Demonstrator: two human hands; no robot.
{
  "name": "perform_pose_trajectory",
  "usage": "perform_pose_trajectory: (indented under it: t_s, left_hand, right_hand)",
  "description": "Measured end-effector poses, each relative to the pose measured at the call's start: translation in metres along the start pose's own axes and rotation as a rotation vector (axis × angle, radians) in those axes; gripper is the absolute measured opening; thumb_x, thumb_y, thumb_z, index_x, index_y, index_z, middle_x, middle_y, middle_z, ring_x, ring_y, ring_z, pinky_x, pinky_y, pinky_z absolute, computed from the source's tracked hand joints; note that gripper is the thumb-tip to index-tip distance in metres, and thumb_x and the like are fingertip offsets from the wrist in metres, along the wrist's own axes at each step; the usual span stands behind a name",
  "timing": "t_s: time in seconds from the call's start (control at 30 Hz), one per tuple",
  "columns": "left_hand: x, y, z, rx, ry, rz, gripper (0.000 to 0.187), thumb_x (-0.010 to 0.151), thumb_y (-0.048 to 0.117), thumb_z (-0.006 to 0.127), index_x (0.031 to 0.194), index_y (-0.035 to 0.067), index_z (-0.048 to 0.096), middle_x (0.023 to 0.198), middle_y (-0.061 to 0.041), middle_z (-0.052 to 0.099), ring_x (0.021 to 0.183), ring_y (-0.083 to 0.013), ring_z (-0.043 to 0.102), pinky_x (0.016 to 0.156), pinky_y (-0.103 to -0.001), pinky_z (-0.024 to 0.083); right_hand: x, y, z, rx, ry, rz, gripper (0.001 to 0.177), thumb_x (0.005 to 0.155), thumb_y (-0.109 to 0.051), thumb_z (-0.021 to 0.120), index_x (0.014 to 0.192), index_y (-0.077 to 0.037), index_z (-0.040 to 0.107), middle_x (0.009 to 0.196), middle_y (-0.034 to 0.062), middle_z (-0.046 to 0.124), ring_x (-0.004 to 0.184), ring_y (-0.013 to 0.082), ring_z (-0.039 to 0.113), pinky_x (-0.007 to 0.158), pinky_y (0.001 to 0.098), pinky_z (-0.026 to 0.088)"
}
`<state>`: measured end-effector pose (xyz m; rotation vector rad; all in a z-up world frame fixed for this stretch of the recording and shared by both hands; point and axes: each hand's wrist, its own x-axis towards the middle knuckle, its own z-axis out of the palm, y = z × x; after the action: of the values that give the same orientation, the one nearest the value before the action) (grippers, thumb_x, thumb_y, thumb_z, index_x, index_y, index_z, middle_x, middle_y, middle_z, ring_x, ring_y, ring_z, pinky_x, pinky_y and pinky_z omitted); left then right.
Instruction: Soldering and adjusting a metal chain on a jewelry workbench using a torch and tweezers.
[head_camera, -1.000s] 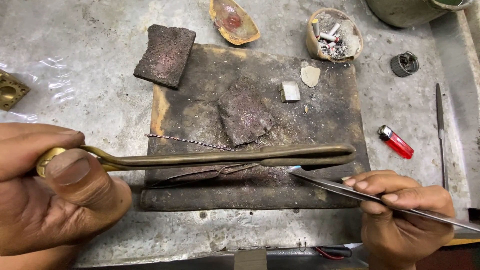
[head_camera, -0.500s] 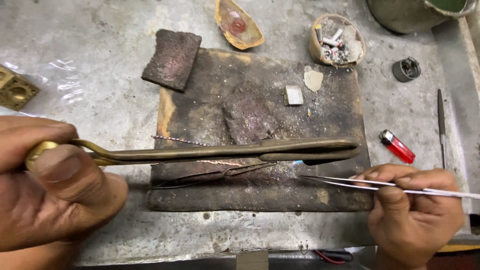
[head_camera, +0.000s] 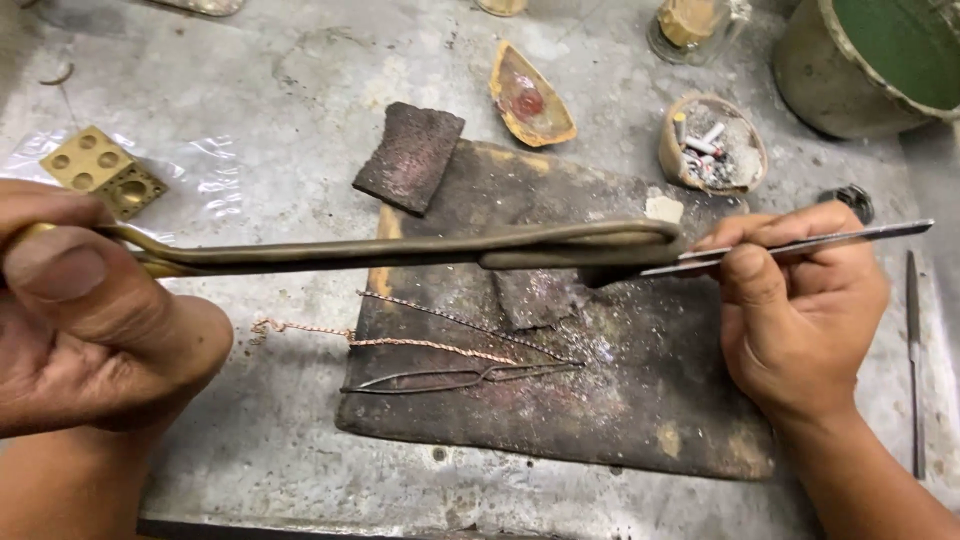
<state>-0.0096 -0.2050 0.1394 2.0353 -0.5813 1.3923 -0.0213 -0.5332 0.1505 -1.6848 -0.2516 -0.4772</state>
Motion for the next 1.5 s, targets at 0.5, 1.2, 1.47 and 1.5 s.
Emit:
perform_pose_trajectory:
  t_s: [0.5, 1.2, 1.47, 1.5]
  left_hand:
    - [0.0018, -0.0029, 0.0026, 0.009, 0.012, -0.176, 0.023, 0.096, 0.001, 0.038, 0.081, -0.016, 0.044, 0.073, -0.023, 0.041, 0.069, -0.0333, 0.043, 0.070, -0.041, 0.035]
    - [0.0053, 0.0014, 0.0089, -0.008, 0.034, -0.123, 0.027, 0.095, 0.006, 0.042, 0.079, -0.016, 0.044, 0.072, -0.025, 0.045, 0.070, -0.0363, 0.047, 0.069, -0.042, 0.036]
    - [0.0015, 0.0004, 0.0076, -0.023, -0.002, -0.170, 0.024, 0.096, 0.005, 0.041, 0.082, -0.015, 0.044, 0.075, -0.024, 0.045, 0.072, -0.0346, 0.045, 0.072, -0.041, 0.036]
    - [0.0019, 0.0006, 0.0073, -0.023, -0.003, -0.171, 0.024, 0.096, 0.005, 0.041, 0.082, -0.015, 0.044, 0.075, -0.024, 0.045, 0.072, -0.0346, 0.045, 0.072, -0.041, 0.036]
  right_hand:
    - [0.0006, 0.0027, 0.0020, -0.121, -0.067, 0.073, 0.017, 0.080, -0.010, 0.053, 0.086, -0.004, 0.038, 0.082, 0.0187, 0.053, 0.073, 0.0210, 0.057, 0.073, 0.0260, 0.049]
    - [0.0008, 0.0032, 0.0037, -0.049, -0.025, 0.121, 0.016, 0.081, -0.007, 0.053, 0.088, -0.006, 0.038, 0.083, 0.0194, 0.052, 0.075, 0.0215, 0.056, 0.077, 0.0279, 0.050]
    - [0.0009, 0.0052, 0.0027, -0.099, -0.037, 0.093, 0.017, 0.081, -0.010, 0.054, 0.088, -0.005, 0.038, 0.082, 0.0181, 0.052, 0.076, 0.0213, 0.057, 0.077, 0.0275, 0.049]
    - [0.0009, 0.0045, 0.0029, -0.099, -0.037, 0.094, 0.017, 0.081, -0.010, 0.054, 0.088, -0.005, 0.038, 0.082, 0.0181, 0.052, 0.076, 0.0213, 0.057, 0.077, 0.0275, 0.049]
